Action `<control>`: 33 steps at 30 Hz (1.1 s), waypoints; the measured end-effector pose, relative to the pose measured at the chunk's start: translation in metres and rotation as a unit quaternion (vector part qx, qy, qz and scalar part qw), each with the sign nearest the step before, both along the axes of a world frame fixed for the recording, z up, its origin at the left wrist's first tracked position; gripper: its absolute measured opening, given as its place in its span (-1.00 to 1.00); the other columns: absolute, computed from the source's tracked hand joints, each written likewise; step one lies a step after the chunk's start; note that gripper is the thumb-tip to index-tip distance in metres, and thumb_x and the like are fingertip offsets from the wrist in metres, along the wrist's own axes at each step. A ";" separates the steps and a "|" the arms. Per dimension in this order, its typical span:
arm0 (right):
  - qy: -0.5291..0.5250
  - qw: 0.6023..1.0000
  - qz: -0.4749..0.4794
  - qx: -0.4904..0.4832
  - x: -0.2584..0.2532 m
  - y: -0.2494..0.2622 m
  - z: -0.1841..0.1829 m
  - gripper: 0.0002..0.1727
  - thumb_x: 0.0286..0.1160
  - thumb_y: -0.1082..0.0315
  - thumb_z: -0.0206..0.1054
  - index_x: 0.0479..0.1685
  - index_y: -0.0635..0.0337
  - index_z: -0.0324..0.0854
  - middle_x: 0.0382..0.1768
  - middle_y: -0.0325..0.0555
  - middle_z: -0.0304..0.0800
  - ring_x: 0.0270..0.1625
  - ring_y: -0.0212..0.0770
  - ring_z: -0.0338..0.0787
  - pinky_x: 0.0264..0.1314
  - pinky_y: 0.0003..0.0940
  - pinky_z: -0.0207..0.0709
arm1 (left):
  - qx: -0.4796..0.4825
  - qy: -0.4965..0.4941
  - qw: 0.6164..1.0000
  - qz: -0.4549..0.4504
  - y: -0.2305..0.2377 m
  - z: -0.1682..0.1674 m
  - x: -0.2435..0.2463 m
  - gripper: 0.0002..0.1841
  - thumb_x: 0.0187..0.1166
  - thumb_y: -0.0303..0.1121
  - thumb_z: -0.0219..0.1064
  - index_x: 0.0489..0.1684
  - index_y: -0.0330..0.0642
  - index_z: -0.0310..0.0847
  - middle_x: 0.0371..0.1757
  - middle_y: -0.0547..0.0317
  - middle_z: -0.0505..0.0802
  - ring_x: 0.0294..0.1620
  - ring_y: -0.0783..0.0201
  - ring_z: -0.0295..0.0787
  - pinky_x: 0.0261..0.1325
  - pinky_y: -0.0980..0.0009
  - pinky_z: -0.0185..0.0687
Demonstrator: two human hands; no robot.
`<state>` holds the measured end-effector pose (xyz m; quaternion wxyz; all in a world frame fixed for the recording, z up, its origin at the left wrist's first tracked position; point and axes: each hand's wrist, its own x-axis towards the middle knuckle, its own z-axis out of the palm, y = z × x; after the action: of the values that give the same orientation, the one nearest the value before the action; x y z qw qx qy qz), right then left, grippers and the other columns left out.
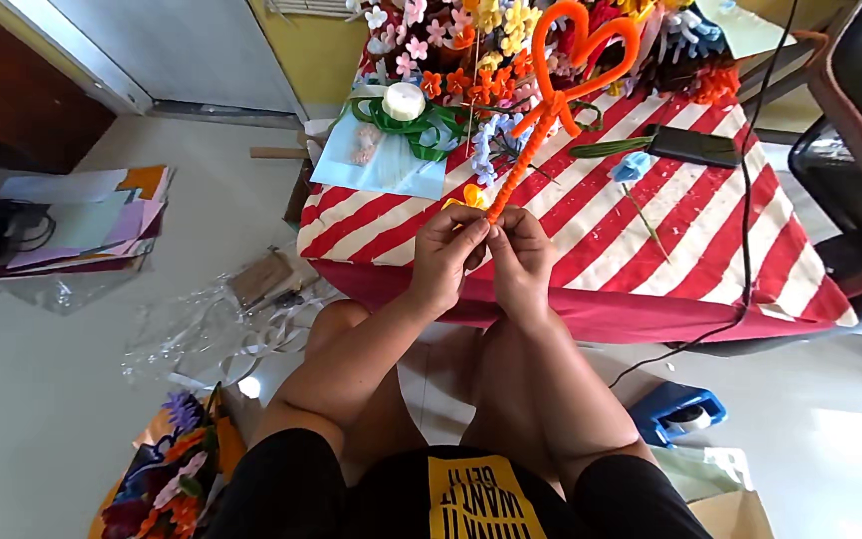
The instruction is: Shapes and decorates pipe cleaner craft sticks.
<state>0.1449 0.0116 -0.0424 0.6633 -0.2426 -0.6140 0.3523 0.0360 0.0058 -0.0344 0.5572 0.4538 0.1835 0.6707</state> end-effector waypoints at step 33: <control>0.099 0.980 0.146 -0.097 0.013 0.007 0.005 -0.82 0.75 0.37 0.12 -0.13 0.01 0.64 -0.09 -0.28 0.69 -0.42 -0.52 0.63 -0.49 -0.62 0.56 | -0.033 0.016 0.999 -0.037 -0.003 -0.009 0.007 -0.89 0.65 -0.54 0.24 -0.18 -0.10 0.65 -0.40 0.27 0.77 -0.54 0.53 0.60 -0.45 0.62 0.56</control>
<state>0.1576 0.0184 -0.0371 0.6352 -0.1777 -0.5373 0.5256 0.0426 0.0032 -0.0430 0.5932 0.4523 0.1978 0.6359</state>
